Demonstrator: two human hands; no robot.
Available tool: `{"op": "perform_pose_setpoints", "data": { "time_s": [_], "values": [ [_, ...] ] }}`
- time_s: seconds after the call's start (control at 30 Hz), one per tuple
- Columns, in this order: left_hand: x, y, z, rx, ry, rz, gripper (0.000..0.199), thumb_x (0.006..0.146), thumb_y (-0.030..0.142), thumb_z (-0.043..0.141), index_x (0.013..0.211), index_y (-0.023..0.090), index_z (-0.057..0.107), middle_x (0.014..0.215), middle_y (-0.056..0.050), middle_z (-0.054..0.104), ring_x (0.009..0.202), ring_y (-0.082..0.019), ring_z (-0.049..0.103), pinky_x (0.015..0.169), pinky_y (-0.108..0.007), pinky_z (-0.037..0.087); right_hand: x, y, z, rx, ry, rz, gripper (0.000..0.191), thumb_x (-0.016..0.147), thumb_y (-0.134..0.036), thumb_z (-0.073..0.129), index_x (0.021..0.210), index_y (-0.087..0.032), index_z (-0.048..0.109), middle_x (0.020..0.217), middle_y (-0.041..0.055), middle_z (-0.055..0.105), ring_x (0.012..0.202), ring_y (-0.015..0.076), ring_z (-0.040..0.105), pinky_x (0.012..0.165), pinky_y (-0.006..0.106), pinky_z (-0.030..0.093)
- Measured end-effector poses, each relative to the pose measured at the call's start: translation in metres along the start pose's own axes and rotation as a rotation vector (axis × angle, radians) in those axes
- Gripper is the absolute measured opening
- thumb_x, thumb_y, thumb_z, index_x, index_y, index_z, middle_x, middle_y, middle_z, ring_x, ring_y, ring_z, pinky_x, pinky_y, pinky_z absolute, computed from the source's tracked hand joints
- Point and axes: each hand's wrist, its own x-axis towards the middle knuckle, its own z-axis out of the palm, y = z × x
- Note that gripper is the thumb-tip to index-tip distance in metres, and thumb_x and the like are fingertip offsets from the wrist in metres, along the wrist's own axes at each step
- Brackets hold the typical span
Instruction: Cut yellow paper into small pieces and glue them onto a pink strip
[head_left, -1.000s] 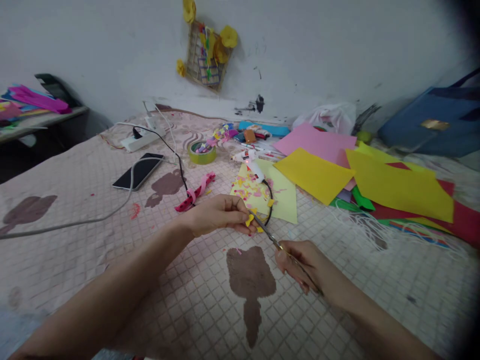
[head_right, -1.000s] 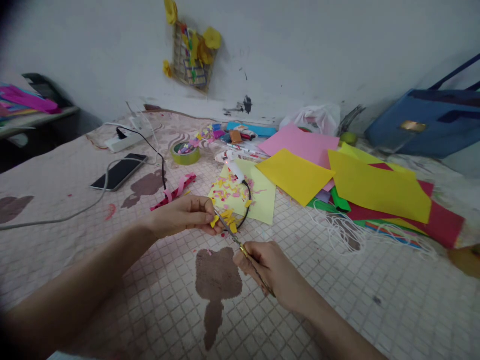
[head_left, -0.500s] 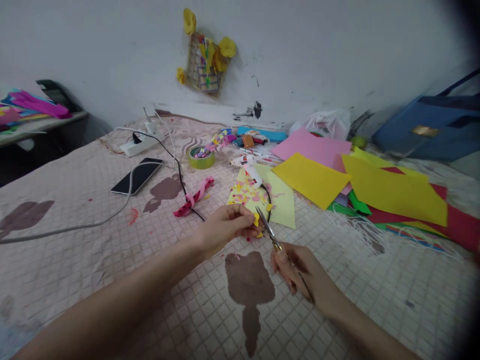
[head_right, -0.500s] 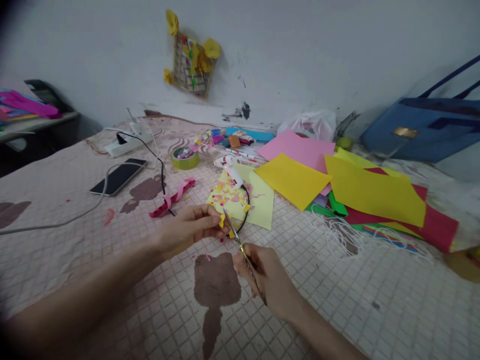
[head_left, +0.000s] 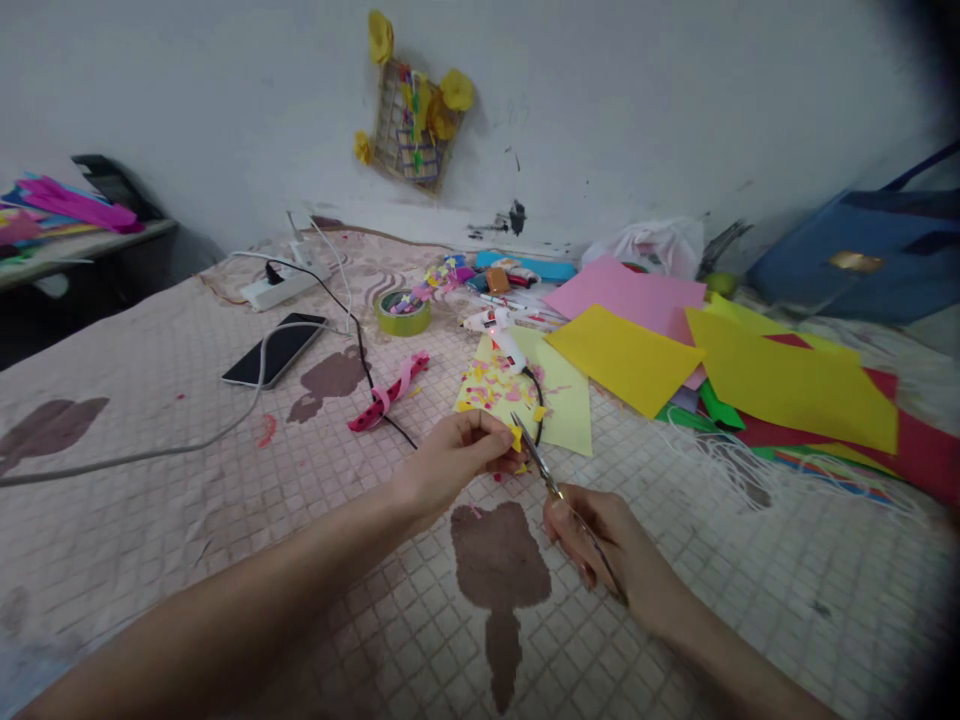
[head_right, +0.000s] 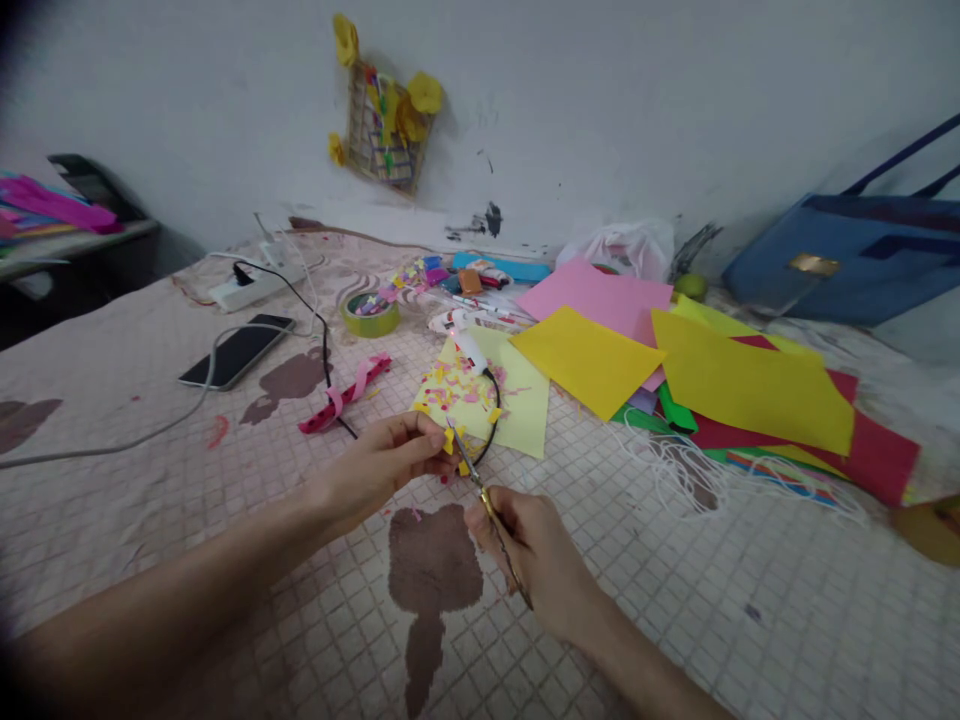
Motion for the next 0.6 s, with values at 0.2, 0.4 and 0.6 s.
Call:
{"op": "perform_pose_setpoints", "data": {
  "time_s": [0.2, 0.4, 0.6],
  "values": [
    [0.0010, -0.0014, -0.0014, 0.013, -0.014, 0.012, 0.019, 0.072, 0.026, 0.067, 0.074, 0.012, 0.054, 0.074, -0.003, 0.063, 0.067, -0.012, 0.061, 0.071, -0.029, 0.048, 0.0001, -0.0012, 0.0001, 0.019, 0.007, 0.005, 0.050, 0.079, -0.066, 0.038, 0.058, -0.020, 0.038, 0.044, -0.0069, 0.032, 0.038, 0.0078, 0.032, 0.036, 0.020, 0.026],
    [0.0008, -0.0012, -0.0012, 0.017, 0.001, 0.009, 0.019, 0.071, 0.026, 0.068, 0.073, 0.012, 0.055, 0.074, -0.003, 0.063, 0.067, -0.012, 0.061, 0.072, -0.028, 0.048, 0.0003, -0.0040, 0.0003, 0.017, 0.012, 0.008, 0.050, 0.078, -0.065, 0.038, 0.057, -0.020, 0.039, 0.043, -0.0065, 0.033, 0.038, 0.0080, 0.032, 0.036, 0.020, 0.026],
    [0.0003, -0.0005, -0.0011, 0.025, 0.002, 0.006, 0.018, 0.071, 0.025, 0.067, 0.074, 0.012, 0.055, 0.075, -0.003, 0.063, 0.066, -0.011, 0.061, 0.073, -0.028, 0.048, -0.0003, -0.0035, -0.0010, -0.043, 0.020, -0.011, 0.049, 0.080, -0.064, 0.037, 0.057, -0.021, 0.038, 0.045, -0.0058, 0.033, 0.039, 0.0088, 0.035, 0.036, 0.020, 0.027]
  ]
}}
